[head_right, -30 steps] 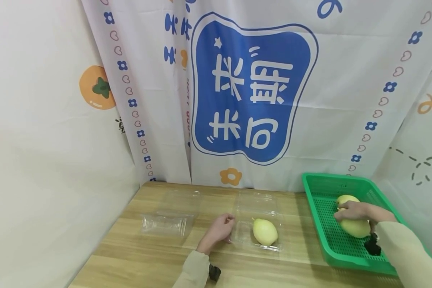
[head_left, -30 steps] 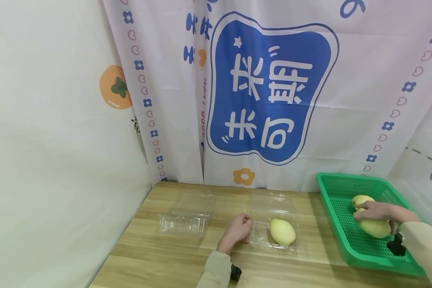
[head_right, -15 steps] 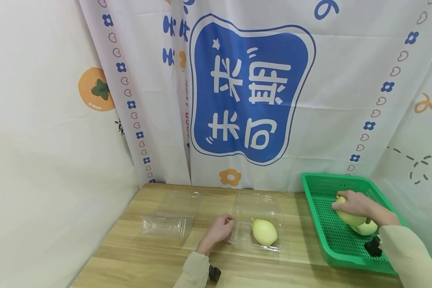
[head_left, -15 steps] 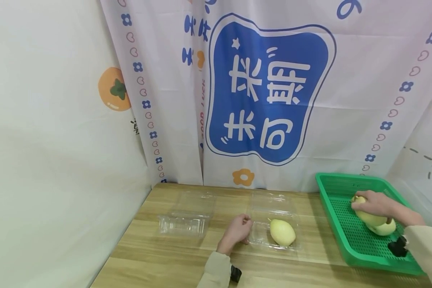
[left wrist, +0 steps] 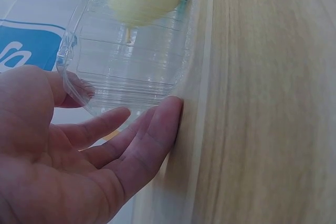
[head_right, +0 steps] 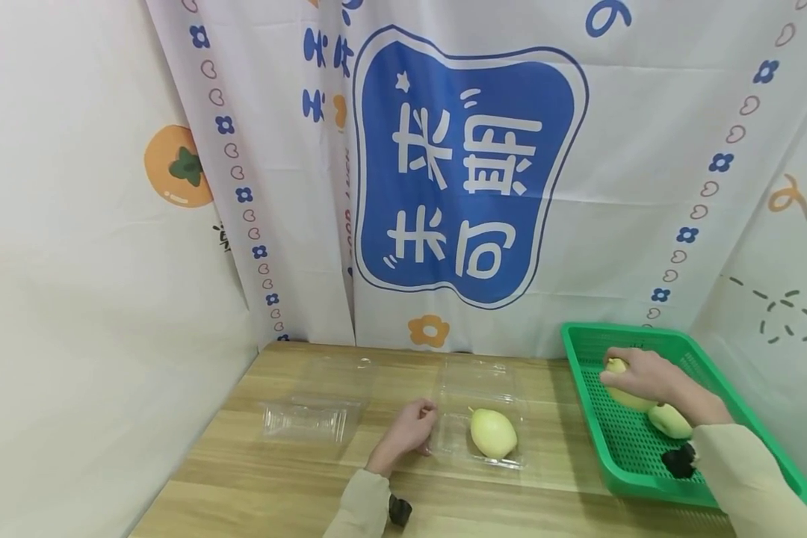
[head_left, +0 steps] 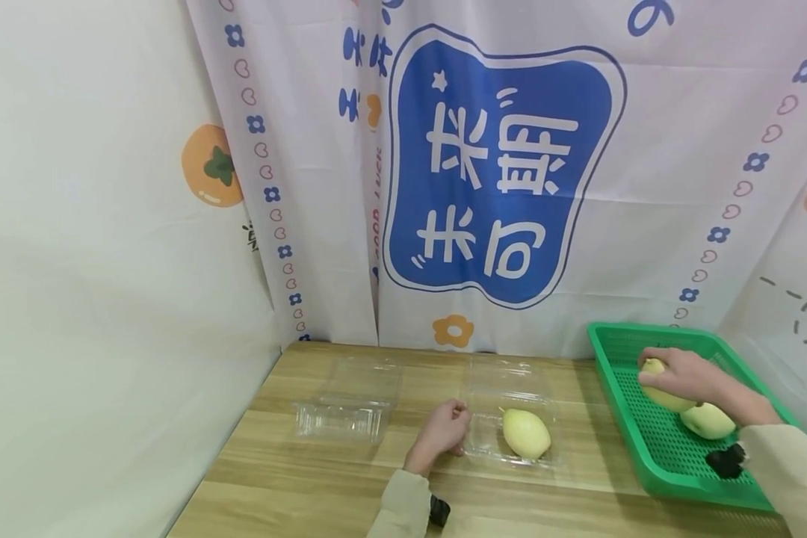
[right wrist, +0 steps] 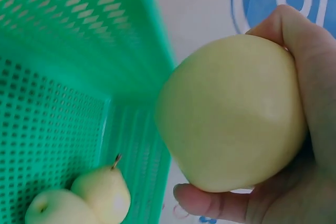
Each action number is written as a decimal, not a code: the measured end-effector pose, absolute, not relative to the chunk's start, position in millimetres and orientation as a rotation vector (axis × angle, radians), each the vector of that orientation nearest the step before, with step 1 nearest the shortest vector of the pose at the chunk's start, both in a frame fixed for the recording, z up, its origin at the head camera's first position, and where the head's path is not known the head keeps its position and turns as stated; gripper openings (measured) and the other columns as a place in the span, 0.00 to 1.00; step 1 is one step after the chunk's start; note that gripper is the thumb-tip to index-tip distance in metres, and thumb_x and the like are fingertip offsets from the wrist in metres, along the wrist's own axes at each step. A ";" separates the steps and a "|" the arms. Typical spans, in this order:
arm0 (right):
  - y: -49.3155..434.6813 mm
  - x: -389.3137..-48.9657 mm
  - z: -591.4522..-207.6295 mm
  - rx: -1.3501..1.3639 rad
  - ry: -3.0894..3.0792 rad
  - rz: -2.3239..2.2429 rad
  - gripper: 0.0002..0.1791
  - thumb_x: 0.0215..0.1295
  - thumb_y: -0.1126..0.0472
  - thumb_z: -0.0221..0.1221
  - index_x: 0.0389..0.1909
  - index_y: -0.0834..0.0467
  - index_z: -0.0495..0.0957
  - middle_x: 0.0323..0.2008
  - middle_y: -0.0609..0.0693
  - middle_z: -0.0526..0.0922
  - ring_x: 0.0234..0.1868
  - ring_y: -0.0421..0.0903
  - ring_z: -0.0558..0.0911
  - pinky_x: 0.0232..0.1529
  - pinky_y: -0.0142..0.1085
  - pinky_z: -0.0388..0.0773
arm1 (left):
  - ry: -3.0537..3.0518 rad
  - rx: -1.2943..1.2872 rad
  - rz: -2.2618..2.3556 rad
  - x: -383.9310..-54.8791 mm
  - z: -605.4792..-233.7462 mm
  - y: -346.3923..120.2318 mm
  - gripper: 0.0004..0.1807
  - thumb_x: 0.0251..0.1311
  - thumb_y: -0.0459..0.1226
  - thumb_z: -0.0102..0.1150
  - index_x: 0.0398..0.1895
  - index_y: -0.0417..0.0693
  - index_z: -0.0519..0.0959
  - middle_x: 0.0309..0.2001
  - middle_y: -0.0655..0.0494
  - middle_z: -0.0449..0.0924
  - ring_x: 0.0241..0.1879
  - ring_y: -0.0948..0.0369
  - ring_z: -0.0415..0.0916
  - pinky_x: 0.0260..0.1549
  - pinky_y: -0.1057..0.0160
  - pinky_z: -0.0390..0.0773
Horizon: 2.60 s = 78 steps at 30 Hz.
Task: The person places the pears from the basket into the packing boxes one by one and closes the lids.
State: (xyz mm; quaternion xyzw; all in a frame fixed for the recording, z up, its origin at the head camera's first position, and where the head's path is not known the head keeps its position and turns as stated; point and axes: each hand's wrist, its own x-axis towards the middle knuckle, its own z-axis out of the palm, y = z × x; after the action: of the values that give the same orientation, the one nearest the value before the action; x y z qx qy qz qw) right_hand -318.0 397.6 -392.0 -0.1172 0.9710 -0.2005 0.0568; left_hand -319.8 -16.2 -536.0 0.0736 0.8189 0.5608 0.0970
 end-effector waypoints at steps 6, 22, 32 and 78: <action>377.8 -315.4 -389.3 -0.462 2.989 -0.581 0.12 0.64 0.54 0.57 0.46 0.52 0.77 0.24 0.47 0.74 0.19 0.41 0.70 0.21 0.36 0.67 | 2.425 0.221 1.657 -320.4 -537.2 -15.8 0.21 0.71 0.40 0.47 0.60 0.34 0.71 0.42 0.47 0.81 0.14 0.65 0.70 0.15 0.66 0.79; 326.8 -308.1 -380.5 -0.630 3.181 -0.566 0.11 0.58 0.56 0.61 0.42 0.49 0.79 0.33 0.47 0.77 0.27 0.42 0.68 0.25 0.34 0.64 | 2.430 0.208 1.654 -321.6 -538.5 -15.8 0.21 0.71 0.40 0.48 0.60 0.35 0.72 0.44 0.48 0.80 0.14 0.64 0.71 0.16 0.65 0.80; 294.0 -302.5 -387.5 -0.690 3.221 -0.594 0.14 0.55 0.54 0.64 0.44 0.50 0.79 0.37 0.47 0.77 0.33 0.43 0.70 0.27 0.34 0.65 | 2.437 0.214 1.654 -321.1 -538.0 -16.7 0.20 0.71 0.40 0.48 0.58 0.36 0.73 0.44 0.46 0.80 0.13 0.64 0.71 0.15 0.63 0.81; 201.2 -306.5 -472.0 -1.211 3.332 -0.764 0.28 0.51 0.48 0.71 0.53 0.52 0.79 0.49 0.50 0.80 0.50 0.48 0.77 0.36 0.34 0.76 | 2.399 0.195 1.667 -321.8 -535.5 -16.2 0.20 0.71 0.40 0.48 0.59 0.36 0.72 0.43 0.48 0.81 0.13 0.64 0.70 0.15 0.65 0.80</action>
State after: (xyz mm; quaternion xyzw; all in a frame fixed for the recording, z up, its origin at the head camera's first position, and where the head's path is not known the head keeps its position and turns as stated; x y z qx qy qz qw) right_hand -306.5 201.2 -472.0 -0.3241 0.8919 -0.2045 -0.2401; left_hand -321.8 -16.2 -535.5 0.0662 0.8147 0.5661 0.1067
